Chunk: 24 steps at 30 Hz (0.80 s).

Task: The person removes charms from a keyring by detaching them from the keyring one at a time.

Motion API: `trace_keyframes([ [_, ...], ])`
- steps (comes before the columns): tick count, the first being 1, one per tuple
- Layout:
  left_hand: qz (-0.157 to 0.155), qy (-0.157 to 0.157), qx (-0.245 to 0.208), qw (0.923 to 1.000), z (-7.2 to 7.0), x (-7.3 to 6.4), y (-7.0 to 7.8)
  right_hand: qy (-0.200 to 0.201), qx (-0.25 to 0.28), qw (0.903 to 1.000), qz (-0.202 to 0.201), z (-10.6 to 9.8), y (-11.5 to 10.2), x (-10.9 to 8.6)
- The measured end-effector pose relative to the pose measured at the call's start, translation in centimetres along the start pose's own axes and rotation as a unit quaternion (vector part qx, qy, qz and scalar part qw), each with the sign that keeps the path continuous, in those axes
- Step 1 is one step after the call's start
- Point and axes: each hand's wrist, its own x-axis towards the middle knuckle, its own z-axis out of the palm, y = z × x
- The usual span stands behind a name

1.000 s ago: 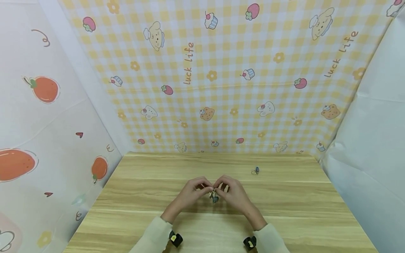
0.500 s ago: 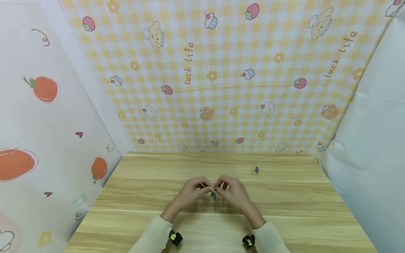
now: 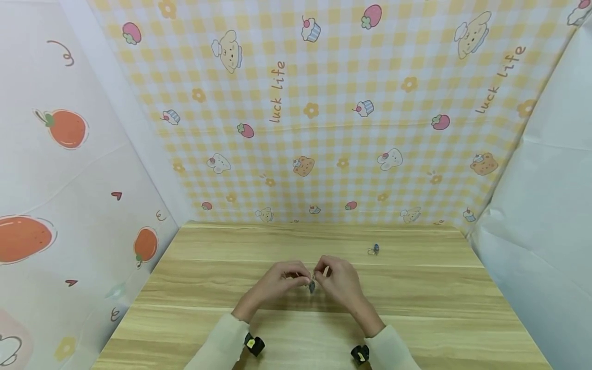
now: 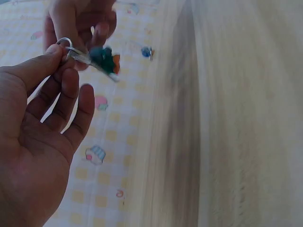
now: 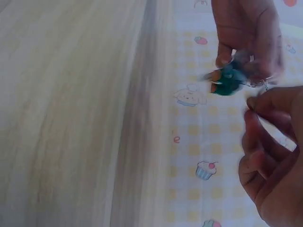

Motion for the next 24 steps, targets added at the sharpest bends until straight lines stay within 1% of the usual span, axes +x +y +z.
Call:
trace_keyframes([
  [2,0.012,-0.014,0.003,0.9998,0.2,0.0,-0.1,0.019,-0.002,0.9997,0.012,-0.2,0.3,0.1],
  [4,0.016,-0.015,0.007,0.9997,0.5,0.1,-0.1,0.033,-0.004,0.9992,0.021,-0.5,0.5,0.2],
  [7,0.002,0.018,0.008,0.9998,0.6,0.0,-0.2,0.036,-0.009,0.9991,0.021,-0.8,0.8,0.3],
  [10,-0.013,0.046,0.003,0.9988,0.5,0.0,0.0,0.04,-0.012,0.9989,0.023,-1.0,0.9,0.4],
  [15,-0.019,0.064,-0.001,0.9978,0.1,0.0,0.1,0.051,-0.02,0.998,0.033,-1.4,1.2,0.5],
  [19,-0.022,0.076,0.0,0.9969,0.0,0.0,0.1,0.047,-0.027,0.9976,0.043,-1.8,1.4,0.6],
  [22,-0.03,0.085,-0.001,0.9959,-0.1,0.1,0.2,0.044,-0.036,0.9969,0.054,-2.2,1.8,0.7],
  [24,-0.035,0.094,0.001,0.9949,-0.3,0.2,0.2,0.043,-0.043,0.9967,0.054,-2.6,2.2,0.8],
])
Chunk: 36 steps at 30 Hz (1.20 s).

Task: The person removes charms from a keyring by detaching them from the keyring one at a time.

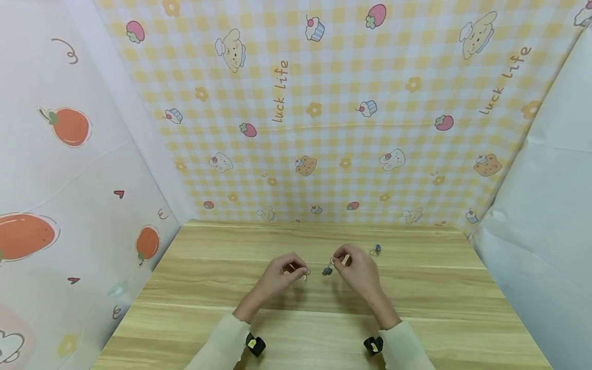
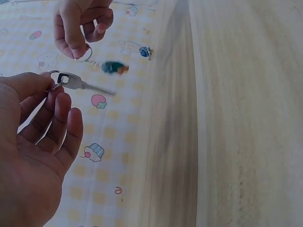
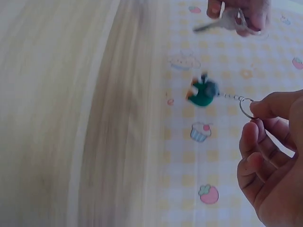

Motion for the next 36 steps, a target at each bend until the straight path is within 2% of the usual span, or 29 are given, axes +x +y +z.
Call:
trace_keyframes([
  [8,-0.002,0.03,0.014,0.9995,-0.6,1.0,-0.6,-0.003,-0.035,0.9993,-0.009,-1.8,2.2,1.2],
  [16,-0.035,0.048,0.016,0.9981,-1.3,2.1,-1.4,-0.045,-0.053,0.9969,0.037,-2.7,4.6,2.9],
  [22,-0.053,0.056,0.032,0.9965,-2.0,3.6,-2.3,-0.047,-0.061,0.9952,0.062,-2.8,6.1,4.1],
  [28,-0.075,0.07,0.042,0.9939,-2.5,5.0,-3.8,-0.043,-0.063,0.9933,0.087,-2.6,6.9,5.2],
  [36,-0.108,0.064,0.047,0.991,-2.1,5.4,-5.4,-0.054,-0.059,0.991,0.107,-2.0,8.0,4.9],
])
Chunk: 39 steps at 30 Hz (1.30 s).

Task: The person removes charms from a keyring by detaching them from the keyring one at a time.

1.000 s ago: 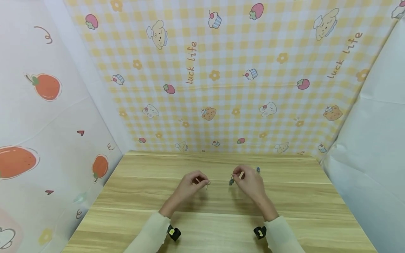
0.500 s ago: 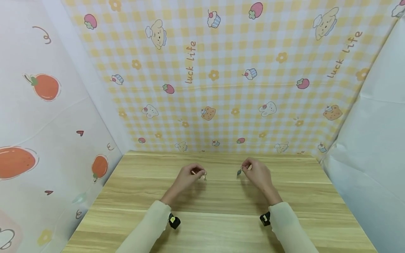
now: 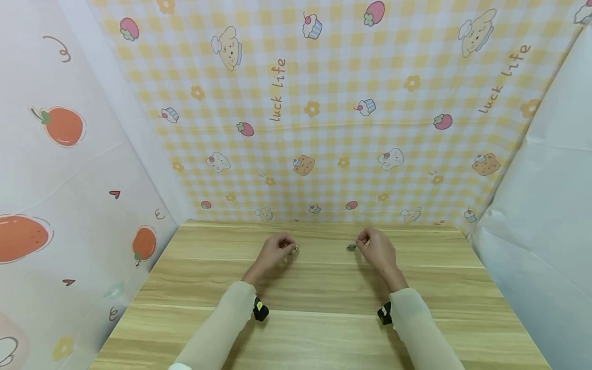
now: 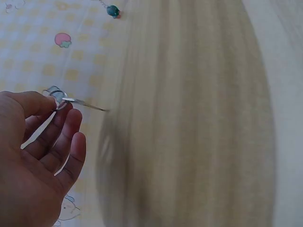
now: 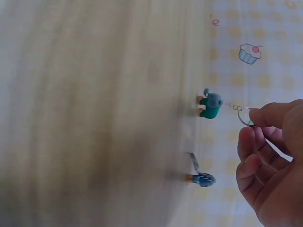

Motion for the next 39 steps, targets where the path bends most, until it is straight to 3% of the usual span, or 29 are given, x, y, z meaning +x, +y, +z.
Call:
trace_keyframes([
  [7,-0.019,-0.023,0.021,0.9993,0.5,-0.5,-1.3,-0.041,0.005,0.9991,0.009,0.3,0.4,-1.2],
  [15,-0.002,-0.055,0.05,0.9972,0.3,-1.5,-1.6,-0.083,-0.002,0.9962,0.024,0.4,0.5,-2.4],
  [33,-0.002,-0.069,0.034,0.997,-0.2,-2.4,-2.2,-0.093,0.02,0.9952,0.024,0.0,1.3,-3.4],
  [39,-0.007,-0.059,0.026,0.9979,-0.8,-2.8,-2.1,-0.094,0.023,0.9948,0.032,-0.5,1.7,-3.6],
])
